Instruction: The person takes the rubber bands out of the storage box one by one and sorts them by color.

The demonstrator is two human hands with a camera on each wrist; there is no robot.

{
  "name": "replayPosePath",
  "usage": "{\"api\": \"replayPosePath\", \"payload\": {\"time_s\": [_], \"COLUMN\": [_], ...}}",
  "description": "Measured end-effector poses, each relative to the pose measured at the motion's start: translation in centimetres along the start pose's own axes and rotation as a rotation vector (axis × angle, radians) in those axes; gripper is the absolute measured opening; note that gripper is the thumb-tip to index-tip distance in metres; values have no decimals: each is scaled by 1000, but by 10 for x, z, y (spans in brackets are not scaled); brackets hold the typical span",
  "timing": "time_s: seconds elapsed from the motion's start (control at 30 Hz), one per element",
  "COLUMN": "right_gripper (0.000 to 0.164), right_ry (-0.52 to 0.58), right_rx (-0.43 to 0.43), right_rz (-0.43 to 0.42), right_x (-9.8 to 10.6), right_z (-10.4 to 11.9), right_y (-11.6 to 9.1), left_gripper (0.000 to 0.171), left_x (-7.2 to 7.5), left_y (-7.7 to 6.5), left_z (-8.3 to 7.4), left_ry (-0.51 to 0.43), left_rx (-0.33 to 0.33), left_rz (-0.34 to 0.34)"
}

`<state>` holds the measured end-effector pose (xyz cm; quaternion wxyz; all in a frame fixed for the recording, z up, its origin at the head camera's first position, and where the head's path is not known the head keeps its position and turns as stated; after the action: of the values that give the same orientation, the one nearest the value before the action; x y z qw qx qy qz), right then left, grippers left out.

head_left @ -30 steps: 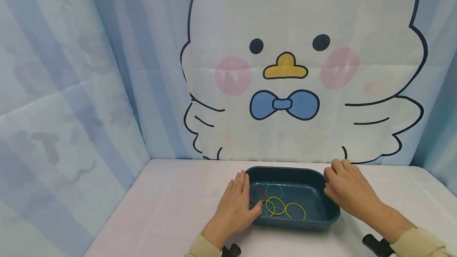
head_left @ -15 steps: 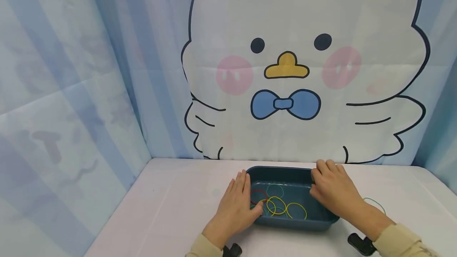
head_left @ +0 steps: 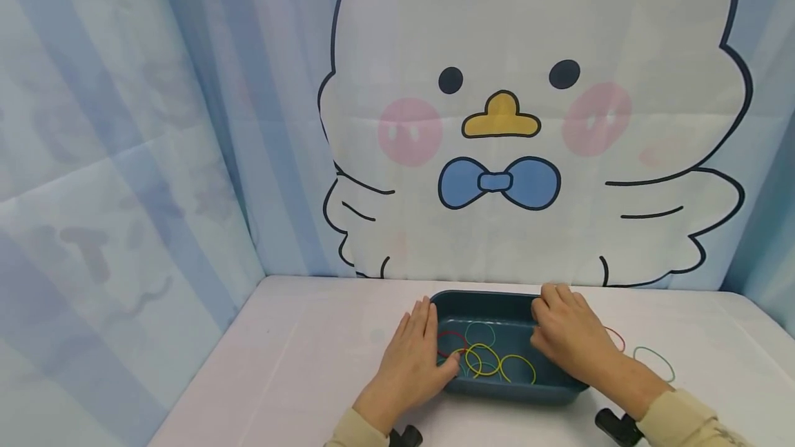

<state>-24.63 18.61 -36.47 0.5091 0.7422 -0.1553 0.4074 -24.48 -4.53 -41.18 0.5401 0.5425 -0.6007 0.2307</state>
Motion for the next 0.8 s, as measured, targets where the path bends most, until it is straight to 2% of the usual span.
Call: {"api": "replayPosePath", "payload": {"time_s": [0.3, 0.8], "right_gripper": [22, 29], "right_ry": [39, 77], "right_rx": [29, 26], "right_rz": [4, 127], "right_x": [-10, -31], "right_z": [8, 13], "right_y": [-1, -6], "left_gripper": [83, 82], "left_x": [1, 2], "left_y": [0, 0], "left_z": [0, -1], "left_ry": [0, -7], "left_rx": [0, -19], "left_rz": [-4, -14]}}
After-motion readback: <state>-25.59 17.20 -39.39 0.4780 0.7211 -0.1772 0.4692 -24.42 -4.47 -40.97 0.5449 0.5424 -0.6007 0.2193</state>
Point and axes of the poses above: each hand's wrist, its own y-axis towards the middle knuckle, its own x-axis out of the back of the hand, z = x × y, the point moved 5 cm from there along y, towards the middle knuckle, and after that the axes turned 9 degrees about -z, right-handed, at the moved point
